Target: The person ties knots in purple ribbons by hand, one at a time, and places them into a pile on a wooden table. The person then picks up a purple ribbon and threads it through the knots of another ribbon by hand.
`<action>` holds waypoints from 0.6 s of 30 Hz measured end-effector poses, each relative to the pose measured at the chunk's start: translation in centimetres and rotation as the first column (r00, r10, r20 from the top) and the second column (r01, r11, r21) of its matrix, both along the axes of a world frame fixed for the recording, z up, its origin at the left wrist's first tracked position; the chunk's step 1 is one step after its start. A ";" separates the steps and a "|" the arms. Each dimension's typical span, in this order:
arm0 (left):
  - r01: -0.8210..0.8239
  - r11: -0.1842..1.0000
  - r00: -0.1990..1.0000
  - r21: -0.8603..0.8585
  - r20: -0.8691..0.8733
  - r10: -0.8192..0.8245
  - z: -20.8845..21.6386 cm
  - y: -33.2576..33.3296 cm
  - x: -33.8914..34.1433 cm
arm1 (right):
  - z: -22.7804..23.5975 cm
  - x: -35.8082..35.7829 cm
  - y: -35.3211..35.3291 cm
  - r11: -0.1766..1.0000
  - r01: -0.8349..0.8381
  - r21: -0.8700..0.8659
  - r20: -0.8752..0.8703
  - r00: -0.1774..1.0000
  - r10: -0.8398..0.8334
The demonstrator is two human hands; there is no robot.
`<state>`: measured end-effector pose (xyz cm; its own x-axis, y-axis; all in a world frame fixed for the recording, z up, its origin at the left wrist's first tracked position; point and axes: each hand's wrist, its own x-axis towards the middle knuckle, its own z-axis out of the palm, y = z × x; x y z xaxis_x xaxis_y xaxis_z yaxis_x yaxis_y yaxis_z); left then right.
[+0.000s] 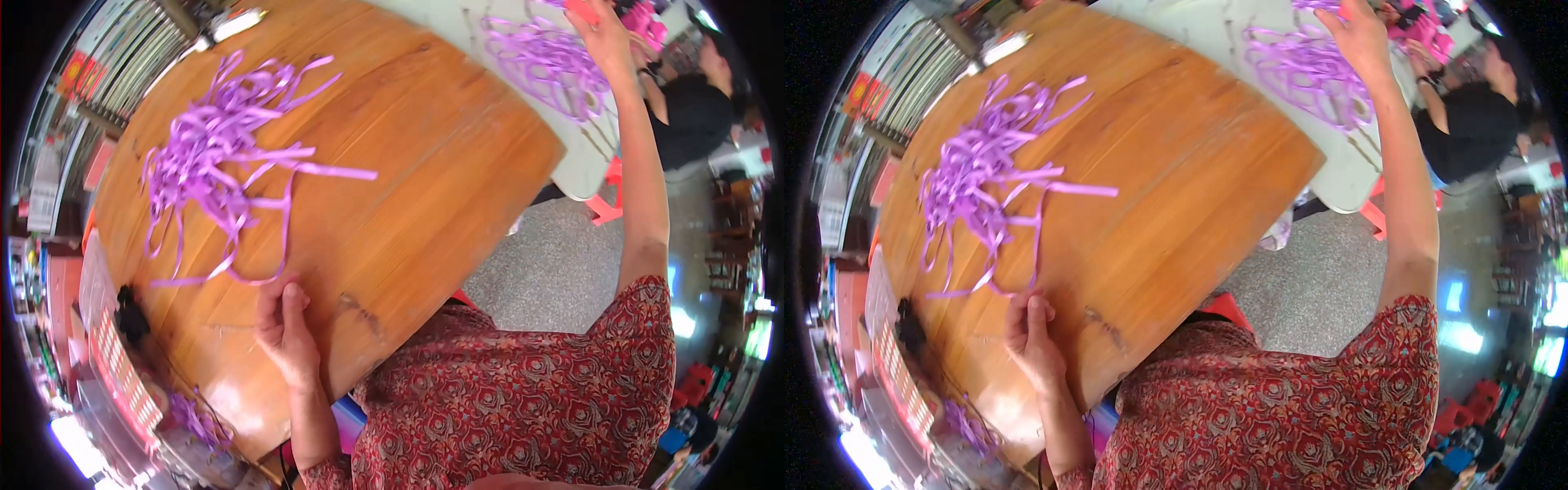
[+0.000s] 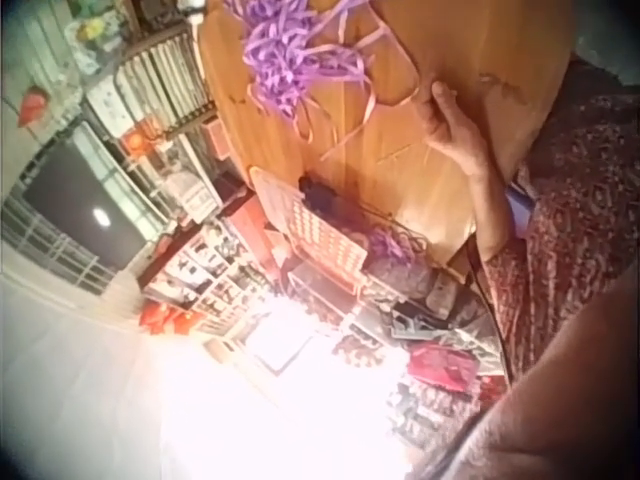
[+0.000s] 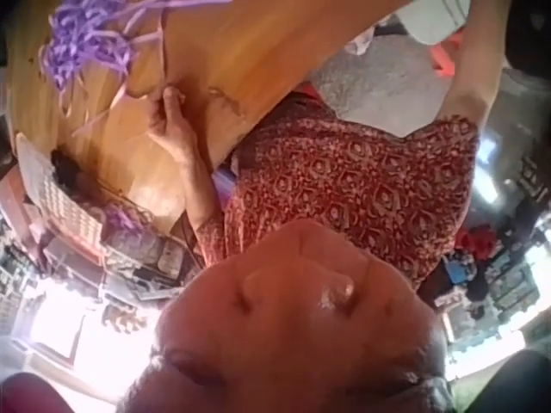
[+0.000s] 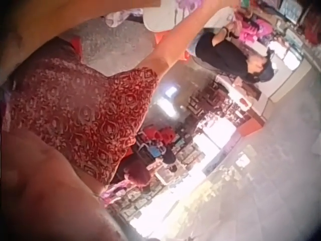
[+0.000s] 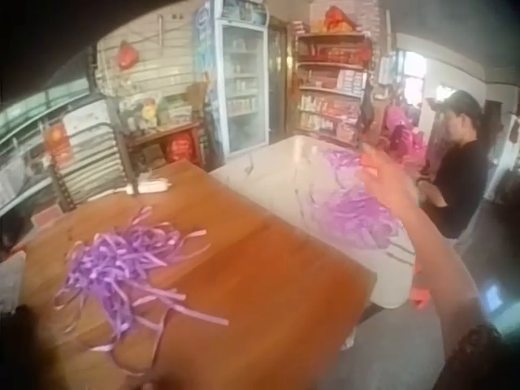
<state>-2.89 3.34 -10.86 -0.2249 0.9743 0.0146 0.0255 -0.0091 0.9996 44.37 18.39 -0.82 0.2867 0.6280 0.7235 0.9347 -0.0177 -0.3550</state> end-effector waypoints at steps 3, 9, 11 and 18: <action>-0.002 0.999 0.999 0.048 -0.040 0.004 -0.6 0.2 0.3 | -5.6 -3.9 1.0 0.895 -0.444 -0.047 -0.309 0.858 0.410; -0.041 0.977 0.980 0.209 -0.184 0.081 -0.1 0.0 -0.5 | -7.5 -21.4 -1.8 0.432 -0.871 -0.232 -0.067 0.458 0.887; -0.066 0.961 0.982 0.270 -0.152 0.110 0.0 0.0 -0.6 | -8.1 -25.0 -1.9 0.334 -0.910 -0.247 0.024 0.339 0.941; -0.382 0.872 0.924 0.305 0.095 0.371 1.5 0.1 -3.0 | -7.9 -32.7 -2.4 0.194 -0.908 -0.372 0.106 0.167 0.980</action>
<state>-5.91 3.48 -9.39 -0.5793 0.7618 0.2899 0.0571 -0.3169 0.9467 11.63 16.01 -8.70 -0.8010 0.3786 0.4638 0.3087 0.9249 -0.2219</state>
